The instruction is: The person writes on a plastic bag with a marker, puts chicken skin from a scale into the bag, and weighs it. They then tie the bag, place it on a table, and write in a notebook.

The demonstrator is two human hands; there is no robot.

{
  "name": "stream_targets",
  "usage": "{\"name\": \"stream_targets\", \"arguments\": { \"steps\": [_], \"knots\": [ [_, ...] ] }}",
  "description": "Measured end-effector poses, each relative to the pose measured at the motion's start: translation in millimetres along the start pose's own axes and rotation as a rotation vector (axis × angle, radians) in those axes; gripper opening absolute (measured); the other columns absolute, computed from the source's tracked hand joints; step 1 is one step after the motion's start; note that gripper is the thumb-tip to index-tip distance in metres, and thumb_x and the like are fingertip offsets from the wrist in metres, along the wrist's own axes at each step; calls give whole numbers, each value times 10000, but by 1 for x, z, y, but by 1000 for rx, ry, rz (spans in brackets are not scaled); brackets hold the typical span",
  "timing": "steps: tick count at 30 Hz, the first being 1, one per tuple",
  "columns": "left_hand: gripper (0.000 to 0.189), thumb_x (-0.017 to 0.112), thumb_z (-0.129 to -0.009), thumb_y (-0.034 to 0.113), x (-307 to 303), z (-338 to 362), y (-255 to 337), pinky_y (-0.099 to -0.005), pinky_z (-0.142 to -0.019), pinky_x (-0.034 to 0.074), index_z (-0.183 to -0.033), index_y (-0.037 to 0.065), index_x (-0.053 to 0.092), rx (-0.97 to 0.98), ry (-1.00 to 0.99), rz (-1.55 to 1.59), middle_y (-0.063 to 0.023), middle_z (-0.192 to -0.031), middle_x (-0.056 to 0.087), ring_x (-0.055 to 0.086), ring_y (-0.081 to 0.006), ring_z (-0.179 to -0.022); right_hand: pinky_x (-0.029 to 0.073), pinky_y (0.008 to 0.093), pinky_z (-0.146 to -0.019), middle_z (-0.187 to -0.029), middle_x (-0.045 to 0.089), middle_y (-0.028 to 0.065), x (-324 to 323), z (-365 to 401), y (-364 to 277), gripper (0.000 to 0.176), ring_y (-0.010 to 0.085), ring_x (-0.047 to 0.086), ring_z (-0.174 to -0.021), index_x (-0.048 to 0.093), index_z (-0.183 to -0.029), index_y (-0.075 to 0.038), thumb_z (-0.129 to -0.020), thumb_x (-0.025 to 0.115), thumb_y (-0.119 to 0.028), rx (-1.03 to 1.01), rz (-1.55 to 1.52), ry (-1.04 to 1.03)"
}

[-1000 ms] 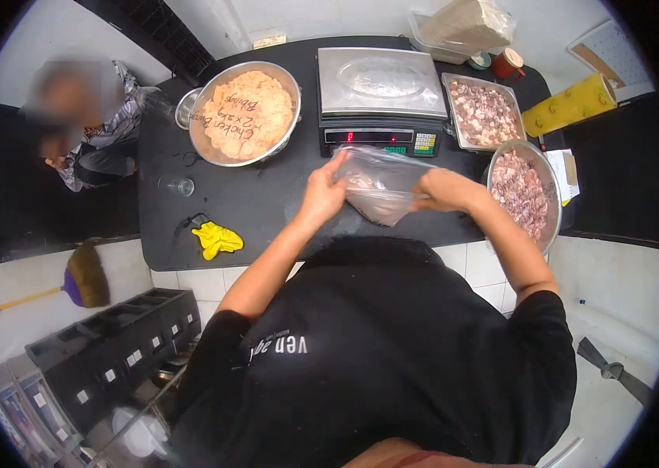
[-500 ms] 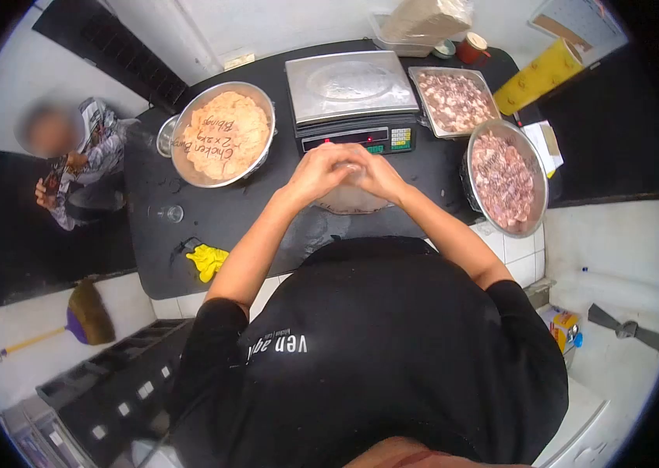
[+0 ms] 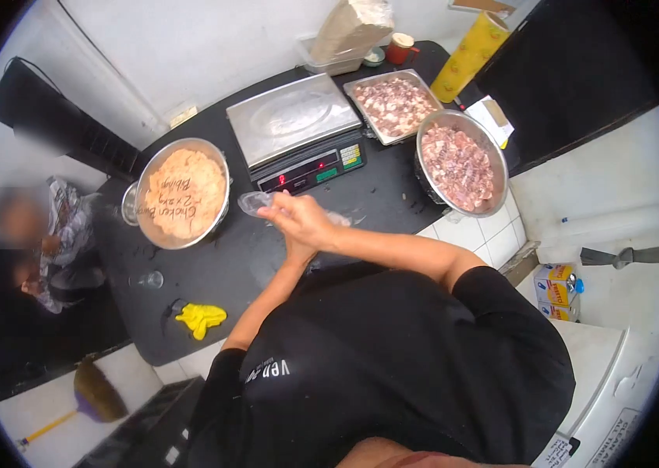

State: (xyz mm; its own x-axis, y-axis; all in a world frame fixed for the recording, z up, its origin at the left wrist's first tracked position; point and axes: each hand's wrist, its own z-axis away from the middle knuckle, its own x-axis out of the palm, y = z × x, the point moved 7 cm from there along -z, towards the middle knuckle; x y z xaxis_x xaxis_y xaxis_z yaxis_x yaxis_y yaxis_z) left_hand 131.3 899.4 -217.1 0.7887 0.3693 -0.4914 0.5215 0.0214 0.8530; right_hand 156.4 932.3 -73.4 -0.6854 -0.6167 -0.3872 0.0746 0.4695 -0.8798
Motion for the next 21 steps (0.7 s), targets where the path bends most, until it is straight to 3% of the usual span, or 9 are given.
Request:
{"name": "stream_targets", "arguments": {
  "steps": [4,10,12,14,15,16,18,20,21],
  "knots": [
    [826,712,-726,435,5,7,-52,-547,-1012,273,-1331,-4,360,-61,79,38,-249,-1333,393,345,-406,-1282,424,347,-501,-553,510,117,1,2,-8,359,184,494,-487,534,-733,-25,-880,650,-331,133,-77,37],
    [645,665,-805,348,29,21,-81,-521,-983,322,-1284,-9,422,-87,125,82,-252,-1270,458,410,-406,-1234,426,405,-517,-571,503,164,-4,3,11,469,374,517,-540,484,-680,-34,-839,650,-442,-44,130,-42],
    [456,541,-888,224,36,27,-65,-435,-948,384,-1276,0,458,-4,104,87,-219,-1269,497,478,-345,-1183,433,408,-525,-576,521,156,-7,2,26,465,366,537,-545,484,-694,-35,-830,655,-446,18,135,-62],
    [403,538,-886,207,30,26,-43,-427,-940,393,-1210,-31,506,70,178,25,-228,-1210,542,511,-346,-1141,446,411,-530,-580,545,130,-14,3,18,437,358,550,-534,483,-750,-48,-838,648,-443,-19,177,-112],
    [384,546,-881,211,33,26,-53,-423,-936,398,-1183,-25,534,-33,136,116,-234,-1179,560,524,-352,-1124,473,394,-588,-729,602,122,-15,2,17,374,326,600,-663,519,-864,-54,-841,648,-405,-8,176,-131],
    [366,555,-876,216,37,25,-62,-420,-931,402,-1155,-20,562,-136,95,207,-240,-1148,577,538,-357,-1107,473,394,-588,-729,602,122,-20,-2,6,374,326,600,-663,519,-864,-54,-841,648,-405,-6,178,-130],
    [361,560,-872,219,37,20,-64,-420,-925,405,-1145,-17,569,-117,71,159,-241,-1138,580,542,-358,-1097,484,382,-692,-913,600,134,-44,-4,-58,379,309,600,-846,542,-993,-41,-825,656,-361,-552,387,156],
    [355,565,-869,223,37,14,-63,-420,-919,408,-1134,-14,577,-88,41,90,-242,-1129,582,547,-359,-1087,472,383,-796,-1020,571,141,-39,1,-74,433,307,566,-963,548,-1089,-26,-800,667,-326,-620,382,89],
    [353,567,-868,224,38,13,-63,-420,-916,409,-1128,-13,581,-78,14,51,-242,-1124,583,549,-360,-1082,470,380,-832,-1019,572,139,-18,7,-74,459,314,571,-967,544,-1126,-28,-796,668,-321,-704,369,-132]
  ]
}}
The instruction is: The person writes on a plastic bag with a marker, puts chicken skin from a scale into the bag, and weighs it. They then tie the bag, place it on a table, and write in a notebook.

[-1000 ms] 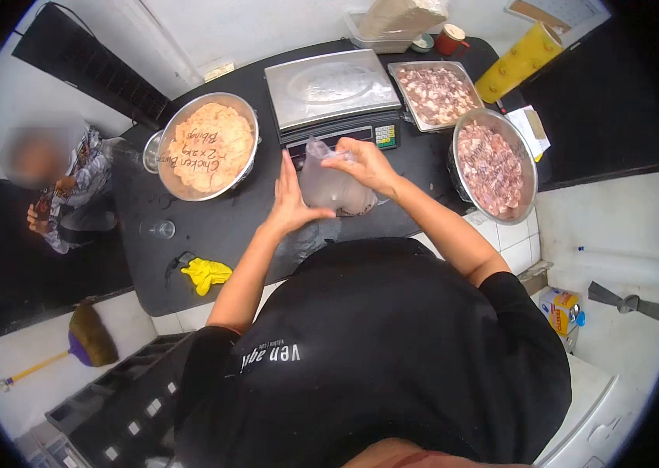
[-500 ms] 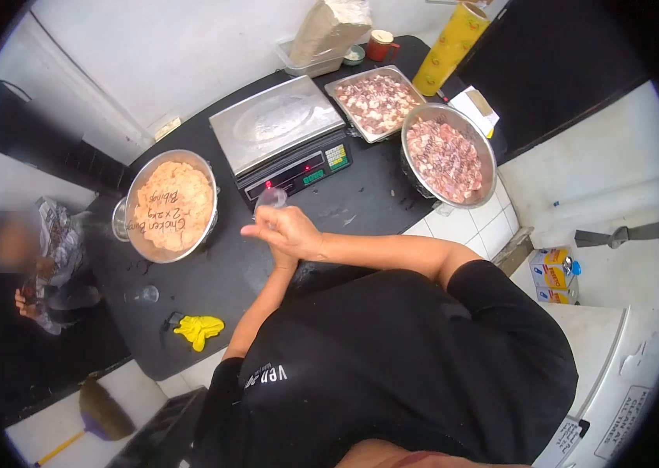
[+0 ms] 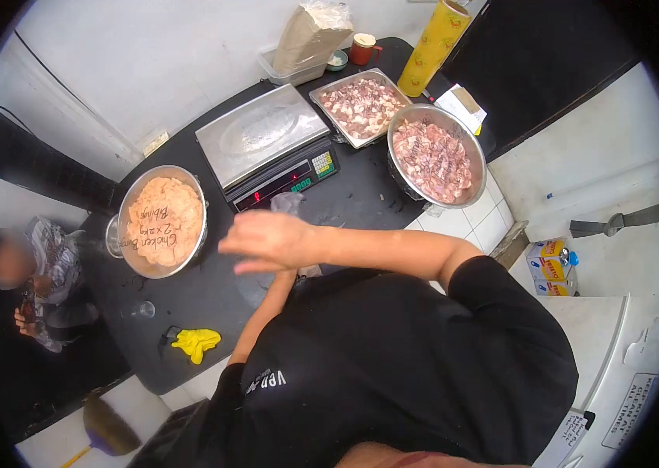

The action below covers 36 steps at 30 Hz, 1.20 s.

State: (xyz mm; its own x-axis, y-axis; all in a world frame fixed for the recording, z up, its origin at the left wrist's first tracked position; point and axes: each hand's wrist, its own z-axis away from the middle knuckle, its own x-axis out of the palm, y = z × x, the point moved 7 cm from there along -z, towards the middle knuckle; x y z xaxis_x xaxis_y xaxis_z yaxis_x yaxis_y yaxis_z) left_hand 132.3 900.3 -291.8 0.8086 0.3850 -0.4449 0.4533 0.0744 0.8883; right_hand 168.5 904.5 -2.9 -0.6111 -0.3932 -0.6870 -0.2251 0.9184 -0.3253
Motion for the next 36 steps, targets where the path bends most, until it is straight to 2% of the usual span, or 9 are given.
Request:
{"name": "stream_targets", "arguments": {
  "steps": [4,7,12,19,26,28,30,32,36],
  "knots": [
    [342,577,-861,231,0,-2,0,-420,-904,414,-1106,-7,596,37,-111,-182,-244,-1105,588,558,-362,-1061,422,436,-963,-1214,533,150,92,80,33,741,269,566,-1094,392,-1372,-65,-762,684,-370,-205,398,-410],
    [335,585,-856,236,0,-1,-15,-420,-896,418,-1090,-3,607,42,-292,-235,-246,-1090,591,564,-363,-1046,486,463,-794,-768,691,81,124,156,106,536,250,687,-792,508,-1213,-75,-803,628,-399,138,284,-1073],
    [272,669,-813,241,-48,11,73,-408,-890,389,-1002,46,650,320,-383,-361,-113,-1073,505,471,-315,-1037,500,474,-651,-741,659,165,87,161,108,329,346,664,-760,597,-958,-57,-899,533,-374,173,-41,-915],
    [182,649,-815,146,-83,15,86,-409,-654,488,-949,28,680,-194,-51,-334,-128,-786,641,620,-325,-716,487,432,-640,-674,627,138,19,134,105,339,308,637,-651,549,-863,-62,-935,499,-390,257,-260,-900],
    [156,558,-863,-30,-104,-18,215,-245,-618,519,-956,-8,682,-79,59,156,-89,-812,682,649,-124,-693,425,342,-806,-865,568,81,41,190,60,275,223,572,-892,490,-815,-72,-994,421,-268,709,-1974,-859],
    [170,555,-851,-38,-105,-15,250,-242,-607,512,-947,4,690,41,-18,114,-87,-814,685,648,-123,-685,416,332,-829,-885,574,86,67,169,47,254,223,570,-900,491,-825,-68,-970,464,-275,491,-2029,-867],
    [150,561,-854,-32,-105,-4,256,-258,-600,511,-926,-10,690,-6,-79,421,-105,-816,685,642,-145,-679,430,338,-847,-894,621,102,16,95,54,295,224,579,-923,606,-868,-27,-906,556,-316,551,-1097,-952],
    [121,579,-863,-1,-118,-1,243,-238,-575,479,-918,-28,683,115,-49,434,-103,-793,675,618,-138,-654,459,339,-825,-919,649,85,16,84,86,280,198,592,-897,651,-918,-14,-881,585,-283,415,-2102,-184],
    [127,618,-868,54,-129,11,211,-191,-519,404,-944,-23,685,-197,47,419,-62,-738,657,549,-81,-585,473,263,-652,-766,631,30,94,80,167,221,120,580,-707,671,-964,-2,-824,662,-172,456,-1367,-711]
  ]
}}
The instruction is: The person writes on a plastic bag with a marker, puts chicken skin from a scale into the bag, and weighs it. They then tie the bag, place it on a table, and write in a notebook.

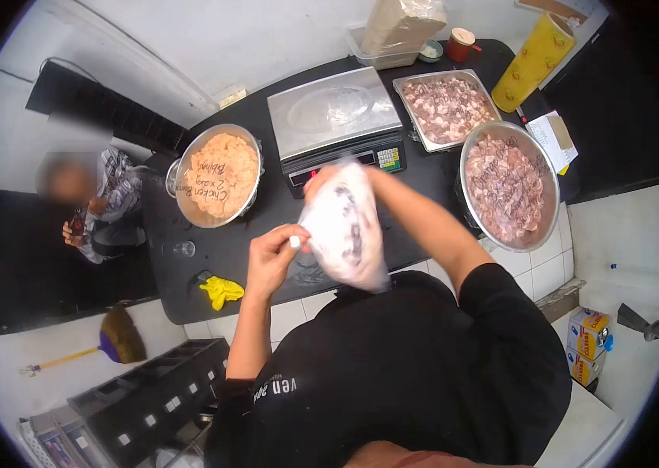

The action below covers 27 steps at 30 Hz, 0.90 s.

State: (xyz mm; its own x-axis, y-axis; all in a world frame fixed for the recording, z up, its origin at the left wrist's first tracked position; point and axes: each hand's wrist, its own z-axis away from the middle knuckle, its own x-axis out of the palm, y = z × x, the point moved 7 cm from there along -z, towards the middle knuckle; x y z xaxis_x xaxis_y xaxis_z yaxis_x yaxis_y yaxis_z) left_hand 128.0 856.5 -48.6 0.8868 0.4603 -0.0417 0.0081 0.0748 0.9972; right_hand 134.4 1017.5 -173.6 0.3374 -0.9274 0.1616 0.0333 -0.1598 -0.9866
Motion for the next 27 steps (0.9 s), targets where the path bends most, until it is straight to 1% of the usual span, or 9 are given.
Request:
{"name": "stream_targets", "arguments": {
  "steps": [2,5,7,10,11,13,17,26,27],
  "knots": [
    [135,623,-871,70,-4,4,-32,-188,-496,375,-959,-8,689,-147,41,88,-49,-733,656,508,-63,-558,468,270,-640,-730,624,31,14,29,-71,188,123,574,-679,691,-921,-26,-829,660,-187,-55,433,44],
    [180,634,-877,125,-5,7,-111,-181,-444,310,-1003,11,692,-313,141,303,-52,-781,687,421,-24,-507,494,333,-657,-799,676,100,36,55,-65,169,218,643,-736,719,-903,-81,-842,642,-219,-10,851,90],
    [202,641,-872,136,-9,11,-149,-199,-477,374,-1011,0,693,-395,286,253,-60,-793,699,438,-51,-503,505,390,-674,-831,688,112,75,64,-18,190,289,657,-770,721,-906,-107,-837,629,-258,351,911,117],
    [205,674,-828,74,-3,13,-189,-255,-698,476,-1027,36,710,-212,277,79,-60,-832,691,554,-121,-647,495,480,-692,-758,643,220,139,53,26,326,388,638,-746,653,-789,2,-859,605,-312,251,1093,182],
    [205,674,-828,74,-4,12,-193,-255,-698,476,-1027,36,710,-211,252,86,-60,-832,691,554,-121,-647,499,470,-677,-759,641,217,139,50,30,319,397,634,-748,648,-787,-1,-870,585,-303,301,1086,256],
    [245,681,-796,48,-10,11,-174,-291,-715,478,-1029,108,725,72,153,-604,-59,-815,652,572,-156,-755,485,461,-703,-808,641,186,121,56,30,275,384,620,-786,645,-810,-30,-894,540,-269,332,1025,363],
    [292,685,-767,27,24,1,-161,-315,-757,469,-1036,134,721,171,-237,-606,-82,-836,597,563,-208,-823,467,457,-748,-896,639,187,87,83,22,290,389,605,-838,669,-830,-10,-884,564,-275,325,847,613],
    [212,675,-759,39,77,-17,-183,-344,-800,472,-962,78,722,152,-496,-543,-111,-867,616,577,-243,-887,460,440,-788,-932,617,187,96,150,64,257,384,590,-890,650,-920,-3,-886,564,-242,541,884,951],
    [250,661,-749,24,87,-14,-169,-372,-804,461,-994,75,668,274,-526,-635,-112,-852,611,565,-264,-878,460,440,-788,-932,617,187,99,155,67,257,384,590,-890,650,-920,-3,-886,564,-242,563,870,974]
  ]
}}
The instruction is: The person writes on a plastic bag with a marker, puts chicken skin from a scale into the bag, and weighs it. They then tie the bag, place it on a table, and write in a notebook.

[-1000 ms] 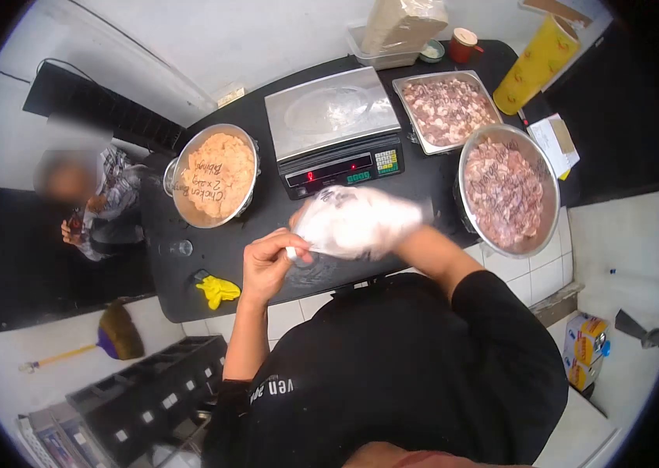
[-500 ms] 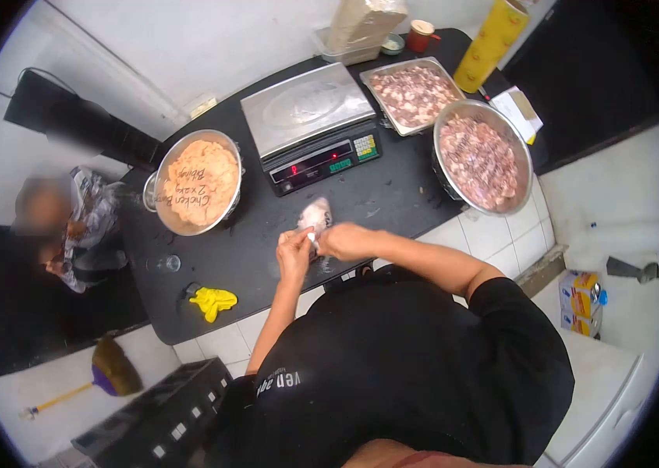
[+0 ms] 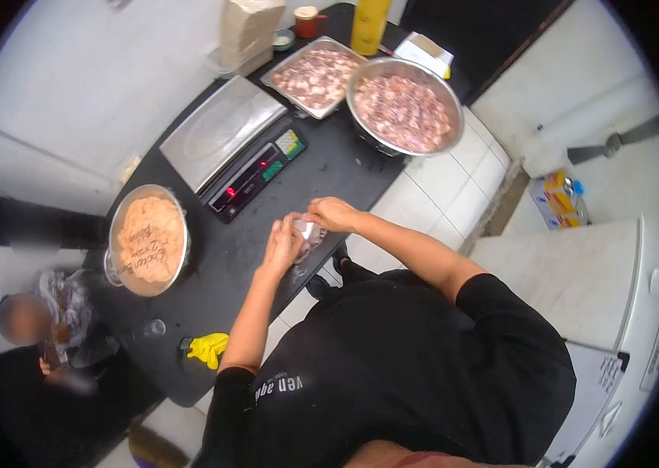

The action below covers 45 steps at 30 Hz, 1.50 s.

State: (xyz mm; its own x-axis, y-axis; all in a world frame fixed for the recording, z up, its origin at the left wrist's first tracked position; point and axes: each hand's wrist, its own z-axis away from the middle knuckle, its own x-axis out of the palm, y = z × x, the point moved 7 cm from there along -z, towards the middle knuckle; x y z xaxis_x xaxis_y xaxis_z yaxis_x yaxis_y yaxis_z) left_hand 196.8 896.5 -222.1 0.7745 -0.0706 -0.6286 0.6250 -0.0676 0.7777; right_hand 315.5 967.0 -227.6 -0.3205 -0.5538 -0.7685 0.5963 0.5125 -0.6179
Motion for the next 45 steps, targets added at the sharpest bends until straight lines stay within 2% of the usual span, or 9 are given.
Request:
{"name": "stream_targets", "arguments": {
  "steps": [7,14,18,23,26,30,36,42,45],
  "knots": [
    [422,613,-732,-7,1,-5,42,-439,-841,412,-1133,79,511,446,-79,-346,-97,-818,592,518,-294,-865,430,465,-971,-1362,441,116,29,31,-4,577,417,474,-1176,522,-1271,-164,-755,720,-330,-156,256,-43],
    [349,613,-723,41,-24,-13,76,-594,-1023,289,-1061,85,542,372,-49,-485,-81,-863,605,498,-303,-923,506,438,-850,-1127,556,121,33,1,6,344,344,610,-1021,563,-1165,-160,-844,596,-282,-52,140,-52],
    [376,605,-700,-18,-34,-31,91,-439,-849,389,-1064,69,567,302,109,-567,-94,-839,596,503,-302,-861,499,436,-824,-1094,599,160,3,15,25,338,344,628,-955,553,-1167,-88,-875,550,-258,-43,141,-110],
    [467,599,-693,-21,-11,-50,81,-448,-848,393,-1141,105,557,34,176,-753,-115,-913,609,522,-329,-913,493,430,-829,-1025,656,165,-88,131,111,423,331,632,-933,605,-1133,-50,-852,622,-367,-335,-284,-356],
    [588,676,-735,80,17,-77,119,-460,-934,376,-1292,76,487,-71,540,-958,-215,-1072,575,517,-374,-1027,504,397,-749,-954,678,131,-122,206,251,458,262,647,-858,609,-1135,-48,-856,624,-411,-105,-447,-419],
    [605,681,-816,146,98,-190,229,-454,-996,363,-1322,-46,410,32,724,-519,-253,-1271,489,460,-397,-1177,508,356,-669,-885,681,120,-228,299,413,354,236,643,-709,651,-1032,-37,-864,602,-345,298,-317,-122],
    [709,663,-857,138,273,-375,374,-359,-997,400,-1421,13,253,-51,297,694,-183,-1365,385,466,-265,-1180,500,290,-638,-890,653,73,-373,327,495,352,142,627,-727,614,-1081,-22,-908,557,-323,423,-586,126],
    [698,652,-842,216,401,-550,308,-443,-1007,376,-1379,-33,282,-504,235,1273,-213,-1338,391,440,-368,-1193,512,288,-693,-995,646,64,-418,289,580,406,148,632,-822,589,-1163,-46,-942,525,-380,468,-748,27],
    [646,629,-821,221,425,-610,280,-455,-1021,358,-1348,-34,358,-780,520,1250,-227,-1345,423,436,-343,-1237,508,310,-736,-987,649,65,-459,248,624,428,159,634,-806,599,-1135,-44,-944,513,-417,459,-627,-29]
  ]
}}
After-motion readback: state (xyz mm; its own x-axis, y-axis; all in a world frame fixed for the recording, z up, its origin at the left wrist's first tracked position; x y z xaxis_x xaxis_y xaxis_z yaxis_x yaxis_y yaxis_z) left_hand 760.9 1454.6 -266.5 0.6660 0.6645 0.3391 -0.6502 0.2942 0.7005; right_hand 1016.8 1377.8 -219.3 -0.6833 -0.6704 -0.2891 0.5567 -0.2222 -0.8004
